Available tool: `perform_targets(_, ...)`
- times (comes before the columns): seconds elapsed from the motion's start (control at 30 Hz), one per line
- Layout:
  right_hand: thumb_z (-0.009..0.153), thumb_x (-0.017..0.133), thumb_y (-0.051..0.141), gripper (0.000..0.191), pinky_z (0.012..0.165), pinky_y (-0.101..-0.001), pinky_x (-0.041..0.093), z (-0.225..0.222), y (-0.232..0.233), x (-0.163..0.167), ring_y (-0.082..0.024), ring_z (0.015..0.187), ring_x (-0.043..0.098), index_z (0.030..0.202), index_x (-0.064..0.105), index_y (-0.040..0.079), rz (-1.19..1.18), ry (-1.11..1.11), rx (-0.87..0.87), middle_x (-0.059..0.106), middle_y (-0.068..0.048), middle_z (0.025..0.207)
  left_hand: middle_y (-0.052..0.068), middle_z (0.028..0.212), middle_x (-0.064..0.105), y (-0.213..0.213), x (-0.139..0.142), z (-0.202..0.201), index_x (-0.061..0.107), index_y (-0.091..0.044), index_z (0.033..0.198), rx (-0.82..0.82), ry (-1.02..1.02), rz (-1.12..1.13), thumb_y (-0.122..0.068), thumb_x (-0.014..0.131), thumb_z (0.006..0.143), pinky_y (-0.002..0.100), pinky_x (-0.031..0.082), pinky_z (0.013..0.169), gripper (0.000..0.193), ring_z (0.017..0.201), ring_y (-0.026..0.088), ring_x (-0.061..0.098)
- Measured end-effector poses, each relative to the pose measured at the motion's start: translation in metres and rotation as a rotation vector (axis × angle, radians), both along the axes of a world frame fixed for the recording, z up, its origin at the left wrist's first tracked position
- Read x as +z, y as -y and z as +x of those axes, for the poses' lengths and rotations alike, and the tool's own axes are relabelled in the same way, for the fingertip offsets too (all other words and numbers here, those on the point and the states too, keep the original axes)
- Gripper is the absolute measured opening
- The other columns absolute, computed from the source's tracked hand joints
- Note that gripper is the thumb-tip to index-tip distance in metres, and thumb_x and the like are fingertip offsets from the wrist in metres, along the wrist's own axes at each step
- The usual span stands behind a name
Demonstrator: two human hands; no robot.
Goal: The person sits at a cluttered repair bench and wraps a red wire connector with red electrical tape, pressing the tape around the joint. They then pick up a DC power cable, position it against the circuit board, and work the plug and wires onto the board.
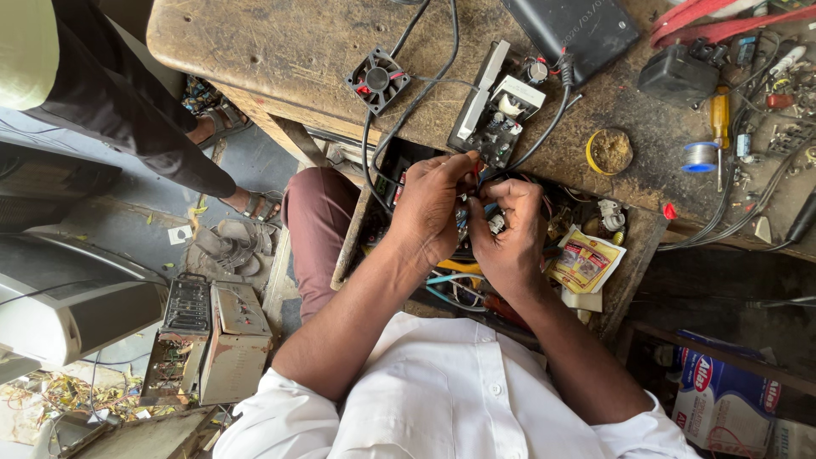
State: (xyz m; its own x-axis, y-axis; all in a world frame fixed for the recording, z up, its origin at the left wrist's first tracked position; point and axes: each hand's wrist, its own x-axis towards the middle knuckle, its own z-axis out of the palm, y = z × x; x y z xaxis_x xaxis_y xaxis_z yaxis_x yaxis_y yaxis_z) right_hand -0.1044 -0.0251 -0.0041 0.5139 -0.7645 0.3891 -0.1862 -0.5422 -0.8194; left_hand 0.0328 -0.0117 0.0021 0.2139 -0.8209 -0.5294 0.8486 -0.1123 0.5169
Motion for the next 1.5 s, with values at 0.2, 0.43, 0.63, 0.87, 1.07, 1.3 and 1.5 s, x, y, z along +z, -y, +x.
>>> perform_targets(0.2, 0.096, 0.070, -0.013, 0.035, 0.085, -0.0280, 0.057, -0.002, 0.000, -0.008, -0.016, 0.096, 0.068, 0.118, 0.045, -0.002, 0.044, -0.011, -0.057, 0.064, -0.013, 0.105, 0.003, 0.078, 0.066, -0.002, 0.001, -0.012, 0.068, -0.002, 0.085, -0.021, 0.224, -0.048, -0.009, 0.071, 0.093, 0.029, 0.045, 0.063, 0.011, 0.068, 0.011, 0.057)
perform_targets(0.43, 0.091, 0.070, -0.013, 0.043, 0.098, -0.0337, 0.055, -0.003, -0.006, -0.026, -0.020, 0.108, 0.065, 0.125, 0.044, -0.005, 0.007, 0.030, -0.023, 0.060, -0.017, 0.119, 0.010, 0.081, 0.068, -0.007, 0.004, -0.013, 0.066, 0.002, 0.085, 0.108, 1.184, 0.031, -0.011, 0.073, 0.081, 0.032, 0.052, 0.065, 0.015, 0.070, 0.017, 0.062)
perform_targets(0.63, 0.090, 0.072, -0.013, 0.046, 0.101, -0.0340, 0.054, 0.001, -0.010, -0.025, -0.020, 0.110, 0.064, 0.125, 0.043, -0.004, 0.019, 0.106, -0.005, 0.057, -0.017, 0.121, 0.014, 0.085, 0.070, -0.017, 0.020, -0.012, 0.064, 0.001, 0.088, 0.149, 1.330, -0.016, -0.009, 0.072, 0.083, 0.033, 0.051, 0.066, 0.013, 0.070, 0.019, 0.065)
perform_targets(0.87, 0.094, 0.068, -0.015, 0.046, 0.097, -0.0296, 0.057, 0.002, -0.014, -0.001, -0.018, 0.109, 0.066, 0.130, 0.042, -0.003, 0.112, 0.150, -0.004, 0.060, -0.014, 0.119, 0.010, 0.090, 0.074, -0.022, 0.039, -0.006, 0.059, 0.000, 0.106, 0.174, 1.124, -0.090, -0.009, 0.070, 0.091, 0.029, 0.058, 0.067, 0.021, 0.078, 0.016, 0.073)
perform_targets(1.07, 0.095, 0.069, -0.014, 0.048, 0.087, -0.0247, 0.057, -0.002, -0.010, 0.020, -0.014, 0.098, 0.066, 0.134, 0.044, -0.002, 0.261, 0.141, -0.032, 0.065, -0.014, 0.113, 0.007, 0.105, 0.069, -0.029, 0.033, 0.013, 0.066, -0.005, 0.115, 0.126, 1.629, -0.266, -0.004, 0.073, 0.092, 0.041, 0.048, 0.086, 0.024, 0.099, 0.027, 0.065)
perform_targets(1.3, 0.099, 0.064, -0.015, 0.045, 0.091, -0.0268, 0.060, -0.001, -0.008, 0.028, -0.015, 0.101, 0.068, 0.135, 0.042, -0.002, 0.355, 0.213, 0.020, 0.064, -0.016, 0.115, 0.005, 0.113, 0.063, -0.028, 0.020, 0.017, 0.066, -0.009, 0.119, 0.246, 1.920, -0.342, -0.012, 0.081, 0.091, 0.043, 0.042, 0.093, 0.031, 0.102, 0.026, 0.058)
perform_targets(1.5, 0.097, 0.064, -0.018, 0.046, 0.088, -0.0285, 0.060, -0.002, -0.006, 0.030, -0.016, 0.101, 0.068, 0.135, 0.042, -0.003, 0.317, 0.189, 0.020, 0.065, -0.017, 0.113, 0.006, 0.117, 0.062, -0.026, 0.016, 0.030, 0.065, -0.006, 0.124, 0.192, 2.090, -0.513, -0.013, 0.080, 0.088, 0.047, 0.041, 0.095, 0.039, 0.104, 0.026, 0.058)
